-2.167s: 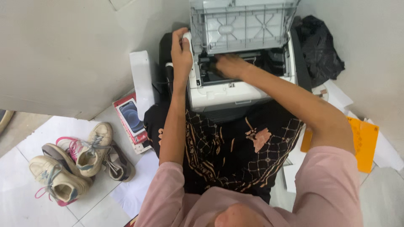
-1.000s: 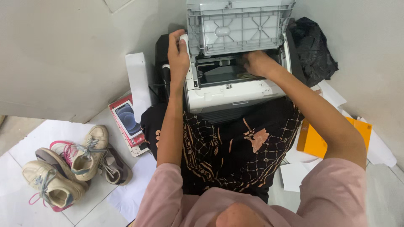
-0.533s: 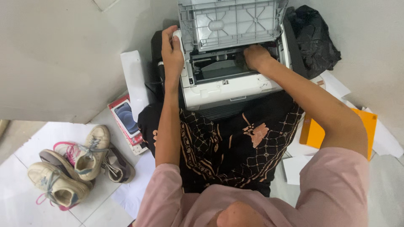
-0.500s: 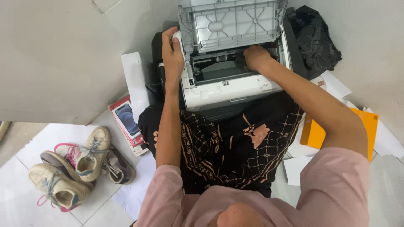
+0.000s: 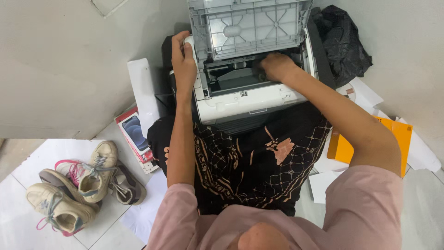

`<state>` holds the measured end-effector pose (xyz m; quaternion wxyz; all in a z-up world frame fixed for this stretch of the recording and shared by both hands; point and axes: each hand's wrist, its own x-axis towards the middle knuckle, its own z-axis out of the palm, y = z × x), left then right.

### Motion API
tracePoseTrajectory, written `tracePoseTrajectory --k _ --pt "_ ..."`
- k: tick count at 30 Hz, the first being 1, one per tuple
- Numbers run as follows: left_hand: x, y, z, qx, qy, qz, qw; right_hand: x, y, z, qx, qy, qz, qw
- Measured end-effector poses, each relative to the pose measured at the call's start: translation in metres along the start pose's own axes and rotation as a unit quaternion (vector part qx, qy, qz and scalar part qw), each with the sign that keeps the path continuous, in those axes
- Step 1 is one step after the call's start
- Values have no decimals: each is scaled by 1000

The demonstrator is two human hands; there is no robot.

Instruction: The person sits on the floor and wipes the interior and exterior surfaces of a white printer with a green cloth. They open the top cover and the front paper tray, wipe the rollers and internal components, then remove a small white plastic part from the tray to wipe it separately before placing it back.

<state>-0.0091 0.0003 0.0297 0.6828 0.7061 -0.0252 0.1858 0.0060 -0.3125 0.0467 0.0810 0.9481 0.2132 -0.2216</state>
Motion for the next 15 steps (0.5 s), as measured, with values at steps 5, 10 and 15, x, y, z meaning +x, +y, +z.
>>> tracePoseTrajectory --k 5,10,15 --pt "-2 -1 -2 -1 -8 -7 1000 8 4 13 -29 -13 72 997" --pt "-4 -5 -1 -17 -2 -14 1000 15 11 18 93 -78 83 989" --pt "0 -13 1 0 6 30 1000 27 19 22 133 -74 23 988"
